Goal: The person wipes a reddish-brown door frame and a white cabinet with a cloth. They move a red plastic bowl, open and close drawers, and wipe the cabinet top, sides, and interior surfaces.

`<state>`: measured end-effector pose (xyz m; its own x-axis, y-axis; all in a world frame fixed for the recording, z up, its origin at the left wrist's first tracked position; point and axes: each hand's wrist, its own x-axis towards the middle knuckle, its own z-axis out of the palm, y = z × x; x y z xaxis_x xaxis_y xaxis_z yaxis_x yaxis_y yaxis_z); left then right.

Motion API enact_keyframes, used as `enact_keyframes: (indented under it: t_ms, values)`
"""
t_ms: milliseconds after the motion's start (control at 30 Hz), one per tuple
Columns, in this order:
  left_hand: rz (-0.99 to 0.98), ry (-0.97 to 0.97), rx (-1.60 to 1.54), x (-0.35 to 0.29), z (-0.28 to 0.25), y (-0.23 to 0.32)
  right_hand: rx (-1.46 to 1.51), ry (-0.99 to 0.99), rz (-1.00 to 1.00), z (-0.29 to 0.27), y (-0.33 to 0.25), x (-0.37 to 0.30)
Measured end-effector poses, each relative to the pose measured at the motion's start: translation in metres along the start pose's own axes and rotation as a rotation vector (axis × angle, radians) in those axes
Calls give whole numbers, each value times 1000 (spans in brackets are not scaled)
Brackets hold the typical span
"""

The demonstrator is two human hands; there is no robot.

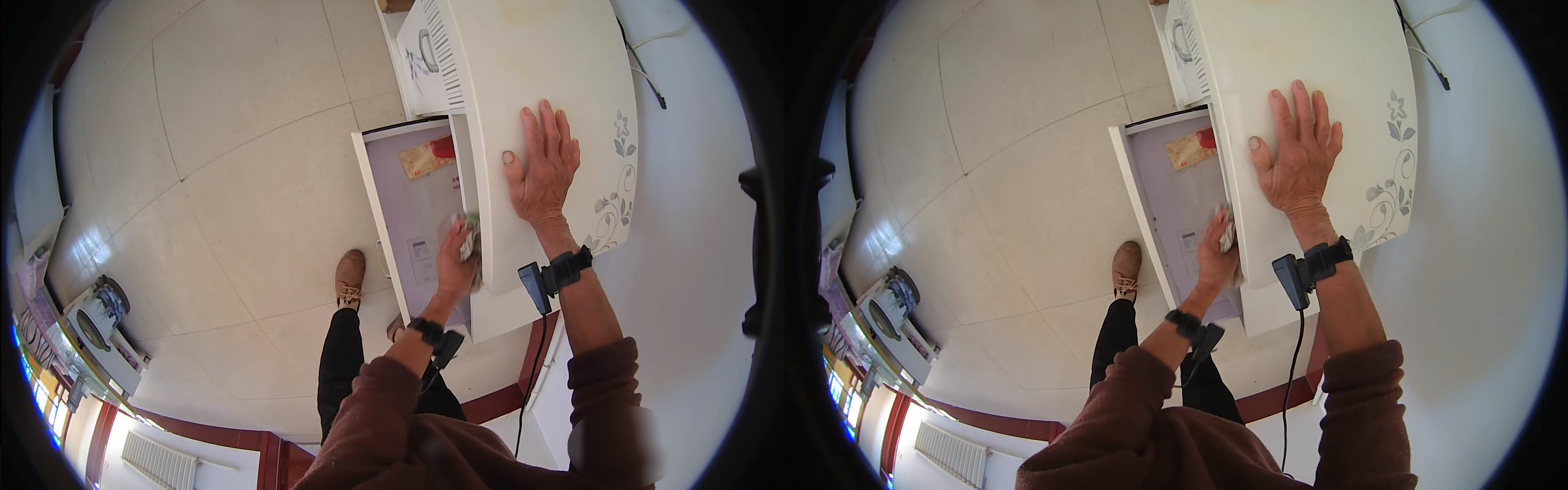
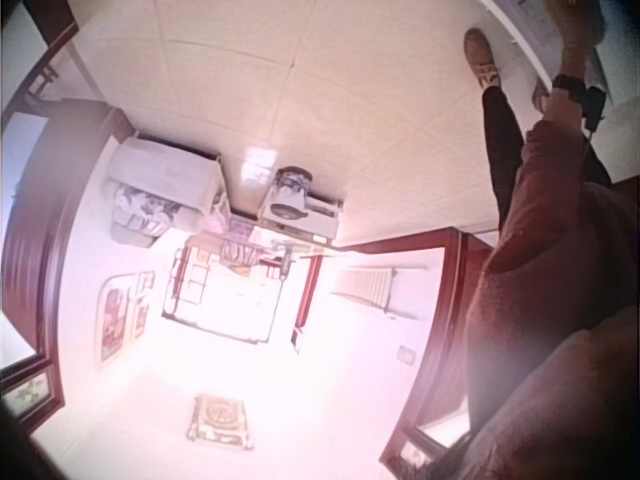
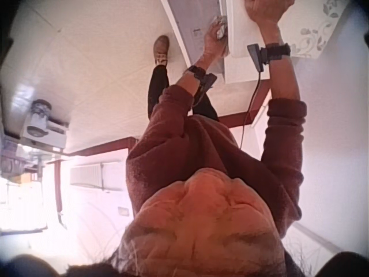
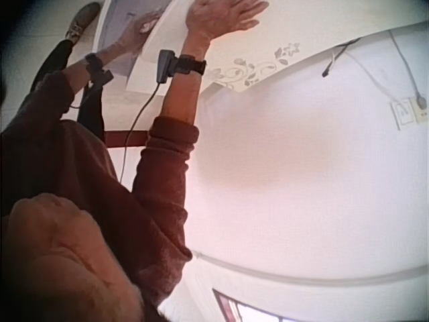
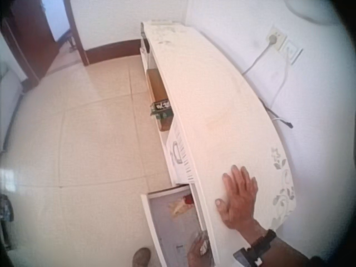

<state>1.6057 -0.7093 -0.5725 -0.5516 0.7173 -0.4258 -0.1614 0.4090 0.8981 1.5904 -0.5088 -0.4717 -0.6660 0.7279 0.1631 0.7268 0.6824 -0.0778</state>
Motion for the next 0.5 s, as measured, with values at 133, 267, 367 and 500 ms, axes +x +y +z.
enact_keyframes:
  t_ms: [133,267,367,500]
  values:
    - [-412,-219,-73,-27,-64,4,2,29,-25,1,1,-1]
    - [-198,229,-27,-23,-142,11,-3,43,-30,3,3,-2]
    - [-135,288,360,-4,-147,3,-5,51,-34,4,4,-2]
    - [-331,316,600,13,-127,-11,-28,46,-42,5,4,-1]
